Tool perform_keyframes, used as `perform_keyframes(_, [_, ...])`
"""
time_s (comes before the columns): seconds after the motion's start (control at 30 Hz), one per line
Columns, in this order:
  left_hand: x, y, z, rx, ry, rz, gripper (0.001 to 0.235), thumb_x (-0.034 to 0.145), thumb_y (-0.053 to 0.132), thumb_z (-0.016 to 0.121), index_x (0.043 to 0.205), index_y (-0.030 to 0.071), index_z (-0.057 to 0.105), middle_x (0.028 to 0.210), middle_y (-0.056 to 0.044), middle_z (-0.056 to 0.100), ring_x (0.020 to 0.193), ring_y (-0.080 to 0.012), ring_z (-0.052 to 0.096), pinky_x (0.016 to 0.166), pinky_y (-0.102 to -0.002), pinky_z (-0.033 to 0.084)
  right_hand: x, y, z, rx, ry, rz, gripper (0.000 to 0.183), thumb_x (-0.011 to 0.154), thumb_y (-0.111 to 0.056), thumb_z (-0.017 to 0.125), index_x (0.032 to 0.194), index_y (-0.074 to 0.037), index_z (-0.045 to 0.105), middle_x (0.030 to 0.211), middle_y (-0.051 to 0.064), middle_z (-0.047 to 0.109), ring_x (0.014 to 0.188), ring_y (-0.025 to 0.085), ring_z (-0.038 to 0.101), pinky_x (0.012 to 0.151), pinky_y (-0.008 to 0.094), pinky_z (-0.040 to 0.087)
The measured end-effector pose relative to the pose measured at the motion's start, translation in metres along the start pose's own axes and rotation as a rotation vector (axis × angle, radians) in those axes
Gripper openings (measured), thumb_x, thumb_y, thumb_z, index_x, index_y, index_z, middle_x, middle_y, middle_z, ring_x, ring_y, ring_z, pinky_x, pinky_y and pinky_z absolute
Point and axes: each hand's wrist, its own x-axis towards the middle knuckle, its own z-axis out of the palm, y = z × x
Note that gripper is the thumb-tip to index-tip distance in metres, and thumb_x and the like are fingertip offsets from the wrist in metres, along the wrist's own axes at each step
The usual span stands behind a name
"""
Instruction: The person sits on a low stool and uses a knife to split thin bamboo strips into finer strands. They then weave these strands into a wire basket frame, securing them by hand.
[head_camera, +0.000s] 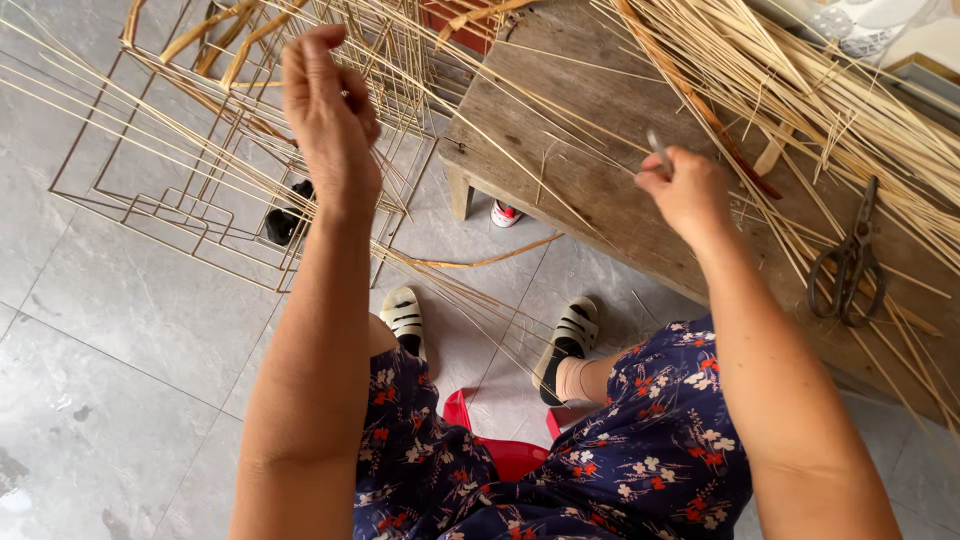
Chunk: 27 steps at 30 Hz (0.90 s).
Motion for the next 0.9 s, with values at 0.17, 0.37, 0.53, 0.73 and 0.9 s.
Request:
perform_keyframes(0.17, [-0.007, 0.0, 0.008, -0.029, -0.054, -0.074, 0.039, 0.112, 0.043, 0.053, 0.122, 0.008, 0.066, 0.069, 0.005, 0.046, 0.049, -0.003, 0.031, 0.039, -0.023, 0.024, 0.023, 0.015, 0.032, -0.097, 0.04, -0.069, 0.023, 0.091, -0.029, 0.082, 0.095, -0.007, 0.075, 0.084, 0.011, 0.074, 0.079, 0.027, 0.072, 0.074, 0.042, 0.055])
perform_keyframes(0.37, [-0.002, -0.006, 0.001, 0.046, 0.012, -0.073, 0.041, 0.109, 0.043, 0.056, 0.121, 0.007, 0.07, 0.063, 0.004, 0.045, 0.045, -0.0034, 0.03, 0.036, -0.023, 0.023, 0.026, -0.01, 0.013, -0.248, -0.202, 0.04, 0.019, 0.098, -0.022, 0.071, 0.092, -0.004, 0.071, 0.078, 0.013, 0.073, 0.071, 0.025, 0.072, 0.07, 0.037, 0.057])
perform_keyframes(0.53, [-0.001, -0.006, 0.003, 0.139, -0.003, -0.074, 0.036, 0.111, 0.036, 0.059, 0.124, 0.007, 0.074, 0.069, 0.002, 0.051, 0.053, -0.0042, 0.038, 0.043, -0.023, 0.031, -0.011, -0.022, -0.054, 0.206, -0.376, 0.066, 0.005, 0.088, -0.009, 0.07, 0.086, -0.005, 0.07, 0.087, 0.007, 0.077, 0.07, 0.012, 0.061, 0.066, 0.027, 0.048])
perform_keyframes(0.73, [-0.031, -0.016, 0.045, 0.515, -0.539, -0.141, 0.044, 0.095, 0.006, 0.066, 0.138, 0.013, 0.063, 0.082, -0.001, 0.063, 0.059, -0.0094, 0.052, 0.055, -0.03, 0.053, -0.048, -0.022, -0.101, 0.581, -0.502, -0.067, 0.008, 0.088, -0.01, 0.07, 0.091, -0.002, 0.068, 0.083, 0.008, 0.073, 0.069, 0.01, 0.056, 0.061, 0.025, 0.044])
perform_keyframes(0.9, [-0.052, -0.046, 0.086, 0.845, -0.673, 0.306, 0.037, 0.089, 0.01, 0.073, 0.127, 0.008, 0.069, 0.089, -0.005, 0.064, 0.069, -0.0134, 0.067, 0.063, -0.03, 0.061, -0.07, -0.017, -0.131, 0.77, -0.426, -0.2, 0.009, 0.089, -0.008, 0.069, 0.09, 0.0, 0.066, 0.083, 0.008, 0.07, 0.075, 0.011, 0.063, 0.066, 0.024, 0.048])
